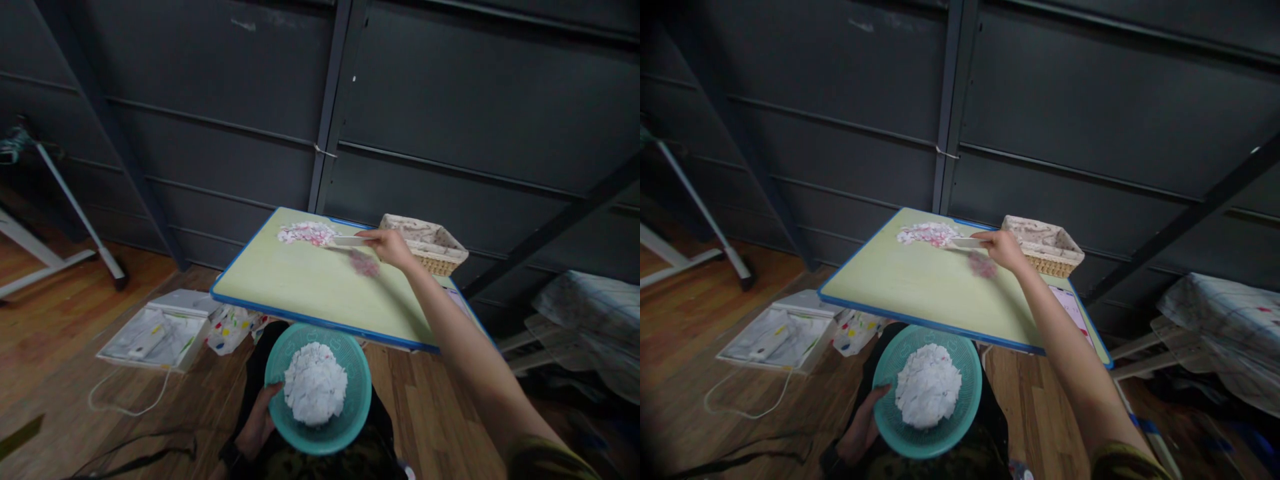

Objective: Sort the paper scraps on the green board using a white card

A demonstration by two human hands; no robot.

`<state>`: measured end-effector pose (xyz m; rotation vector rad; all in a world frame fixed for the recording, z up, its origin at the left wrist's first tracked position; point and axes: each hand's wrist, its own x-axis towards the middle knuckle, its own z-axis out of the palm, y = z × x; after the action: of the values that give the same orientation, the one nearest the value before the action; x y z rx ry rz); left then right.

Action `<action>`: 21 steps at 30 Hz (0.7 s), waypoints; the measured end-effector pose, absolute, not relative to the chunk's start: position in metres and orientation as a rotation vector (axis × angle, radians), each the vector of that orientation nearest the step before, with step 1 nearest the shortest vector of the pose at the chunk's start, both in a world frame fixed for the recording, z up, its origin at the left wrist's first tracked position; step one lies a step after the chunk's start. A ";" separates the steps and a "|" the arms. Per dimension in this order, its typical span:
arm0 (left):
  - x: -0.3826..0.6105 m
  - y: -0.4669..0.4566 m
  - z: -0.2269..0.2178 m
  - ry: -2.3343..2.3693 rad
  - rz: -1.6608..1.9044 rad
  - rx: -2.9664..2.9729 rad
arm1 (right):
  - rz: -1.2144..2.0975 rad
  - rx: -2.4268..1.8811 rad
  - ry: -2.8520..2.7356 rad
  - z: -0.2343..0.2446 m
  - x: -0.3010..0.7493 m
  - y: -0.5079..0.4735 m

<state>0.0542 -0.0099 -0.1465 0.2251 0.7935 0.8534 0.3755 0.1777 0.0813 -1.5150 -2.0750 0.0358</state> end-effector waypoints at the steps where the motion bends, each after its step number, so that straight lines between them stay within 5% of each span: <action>1: 0.054 -0.010 -0.146 0.795 0.845 0.222 | 0.046 -1.495 -2.060 0.079 0.373 0.181; 21: 0.054 -0.009 -0.150 0.756 0.866 0.154 | 0.499 -1.413 -1.886 0.064 0.384 0.201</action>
<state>0.0542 -0.0093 -0.1504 0.1535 0.7557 0.8657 0.3844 0.2006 0.0643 -1.4128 -1.8861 0.4994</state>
